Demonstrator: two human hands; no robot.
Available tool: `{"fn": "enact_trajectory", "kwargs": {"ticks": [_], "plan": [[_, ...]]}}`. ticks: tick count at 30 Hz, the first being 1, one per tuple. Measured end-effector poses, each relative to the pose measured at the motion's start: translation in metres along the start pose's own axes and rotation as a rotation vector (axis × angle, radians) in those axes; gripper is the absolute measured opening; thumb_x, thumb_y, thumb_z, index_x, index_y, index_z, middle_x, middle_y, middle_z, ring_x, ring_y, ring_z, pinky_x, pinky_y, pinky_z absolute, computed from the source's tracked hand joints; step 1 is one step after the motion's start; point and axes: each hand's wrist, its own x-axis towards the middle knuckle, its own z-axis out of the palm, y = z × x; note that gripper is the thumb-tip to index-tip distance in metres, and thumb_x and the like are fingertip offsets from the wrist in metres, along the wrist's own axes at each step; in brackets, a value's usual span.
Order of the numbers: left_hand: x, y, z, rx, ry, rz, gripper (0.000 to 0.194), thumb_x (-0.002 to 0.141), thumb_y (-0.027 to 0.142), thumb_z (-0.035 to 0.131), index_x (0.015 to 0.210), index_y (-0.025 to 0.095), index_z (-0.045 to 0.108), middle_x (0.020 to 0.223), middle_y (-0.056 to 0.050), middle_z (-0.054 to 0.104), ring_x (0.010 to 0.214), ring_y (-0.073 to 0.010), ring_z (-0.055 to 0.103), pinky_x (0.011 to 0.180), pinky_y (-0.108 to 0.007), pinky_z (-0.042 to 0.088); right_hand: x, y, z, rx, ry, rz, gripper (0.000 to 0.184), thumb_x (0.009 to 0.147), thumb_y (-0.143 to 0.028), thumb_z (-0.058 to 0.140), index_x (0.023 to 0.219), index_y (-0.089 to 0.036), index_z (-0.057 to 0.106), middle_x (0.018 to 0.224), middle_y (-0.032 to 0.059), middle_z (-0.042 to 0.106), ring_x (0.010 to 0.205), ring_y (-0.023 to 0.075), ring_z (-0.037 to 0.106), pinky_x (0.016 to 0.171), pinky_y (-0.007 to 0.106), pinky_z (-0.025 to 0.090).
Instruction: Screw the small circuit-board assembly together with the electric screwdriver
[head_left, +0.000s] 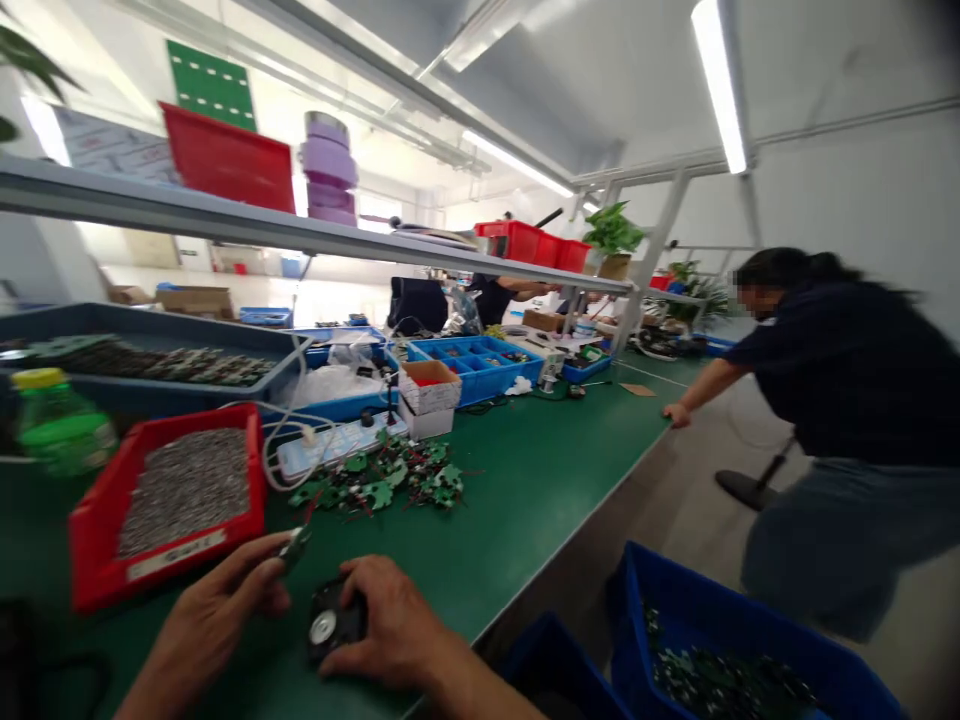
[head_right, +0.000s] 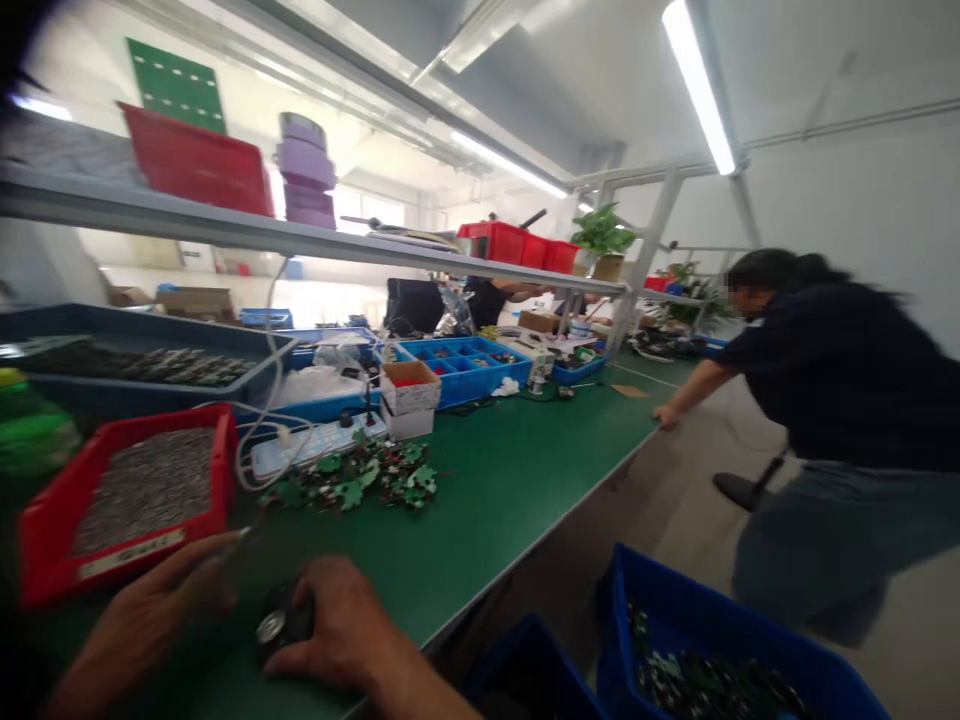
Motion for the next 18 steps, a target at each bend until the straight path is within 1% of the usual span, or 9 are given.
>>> {"fn": "enact_trajectory", "kwargs": {"ticks": [1,2,3,5,6,10,12,15,18], "plan": [[-0.004,0.011,0.001,-0.062,-0.062,0.011,0.056,0.083,0.063,0.059,0.112,0.016,0.067,0.071,-0.004,0.068,0.061,-0.0212,0.067,0.060,-0.030,0.058,-0.002,-0.007,-0.005,0.030,0.026,-0.008,0.068,0.048,-0.035,0.094,0.106,-0.024,0.060,0.136,0.0081,0.054,0.127,0.0293,0.049,0.105,0.040,0.040],[-0.007,0.021,0.003,-0.105,-0.110,0.049,0.049,0.084,0.058,0.061,0.111,0.018,0.068,0.084,-0.006,0.070,0.068,-0.0203,0.067,0.063,-0.029,0.058,-0.004,-0.015,-0.011,0.056,0.074,0.001,0.067,0.051,-0.031,0.092,0.110,-0.024,0.060,0.139,0.0091,0.050,0.131,0.0299,0.045,0.107,0.041,0.037],[-0.009,0.028,0.006,-0.127,-0.108,0.112,0.041,0.085,0.053,0.062,0.107,0.019,0.069,0.093,-0.007,0.068,0.076,-0.0205,0.068,0.066,-0.028,0.057,-0.005,-0.020,-0.017,0.086,0.118,0.008,0.058,0.060,-0.027,0.086,0.112,-0.024,0.060,0.138,0.0092,0.051,0.129,0.0287,0.046,0.108,0.042,0.036],[-0.012,0.034,0.013,-0.093,-0.151,0.221,0.028,0.086,0.038,0.065,0.108,0.022,0.070,0.097,-0.006,0.064,0.084,-0.0186,0.065,0.073,-0.027,0.056,-0.004,-0.028,-0.027,0.206,0.149,0.019,0.043,0.076,-0.025,0.070,0.118,-0.024,0.060,0.124,0.0080,0.059,0.117,0.0249,0.055,0.101,0.040,0.042],[-0.013,0.035,0.016,-0.075,-0.153,0.266,0.026,0.086,0.032,0.065,0.110,0.023,0.069,0.099,-0.005,0.062,0.085,-0.0176,0.063,0.074,-0.027,0.055,-0.003,-0.029,-0.030,0.292,0.137,0.033,0.041,0.080,-0.026,0.066,0.121,-0.024,0.060,0.118,0.0073,0.062,0.110,0.0236,0.058,0.097,0.040,0.044],[-0.023,0.034,0.021,0.052,-0.146,0.411,0.034,0.084,0.016,0.064,0.117,0.026,0.065,0.101,-0.005,0.056,0.091,-0.0164,0.059,0.080,-0.028,0.052,0.001,-0.029,-0.027,0.648,0.101,0.104,0.048,0.083,-0.041,0.066,0.127,-0.023,0.059,0.101,0.0046,0.065,0.090,0.0196,0.060,0.084,0.035,0.049],[-0.025,0.036,0.022,0.109,-0.142,0.456,0.037,0.083,0.011,0.064,0.117,0.026,0.064,0.102,-0.005,0.055,0.094,-0.0167,0.058,0.083,-0.029,0.051,0.004,-0.029,-0.023,0.732,0.135,0.144,0.048,0.080,-0.045,0.071,0.121,-0.021,0.063,0.093,0.0033,0.064,0.083,0.0178,0.060,0.079,0.032,0.050],[-0.026,0.039,0.023,0.150,-0.158,0.476,0.040,0.082,0.008,0.063,0.118,0.026,0.062,0.103,-0.005,0.053,0.095,-0.0166,0.057,0.084,-0.028,0.050,0.008,-0.031,-0.020,0.777,0.194,0.196,0.037,0.078,-0.048,0.074,0.100,-0.019,0.069,0.082,0.0014,0.064,0.073,0.0149,0.058,0.070,0.028,0.050],[-0.027,0.039,0.026,0.177,-0.145,0.490,0.040,0.082,0.007,0.061,0.118,0.025,0.061,0.102,-0.005,0.053,0.093,-0.0161,0.057,0.083,-0.028,0.050,0.011,-0.034,-0.017,0.822,0.268,0.251,0.033,0.082,-0.050,0.070,0.084,-0.018,0.064,0.074,-0.0008,0.061,0.067,0.0127,0.056,0.065,0.026,0.049]]}}
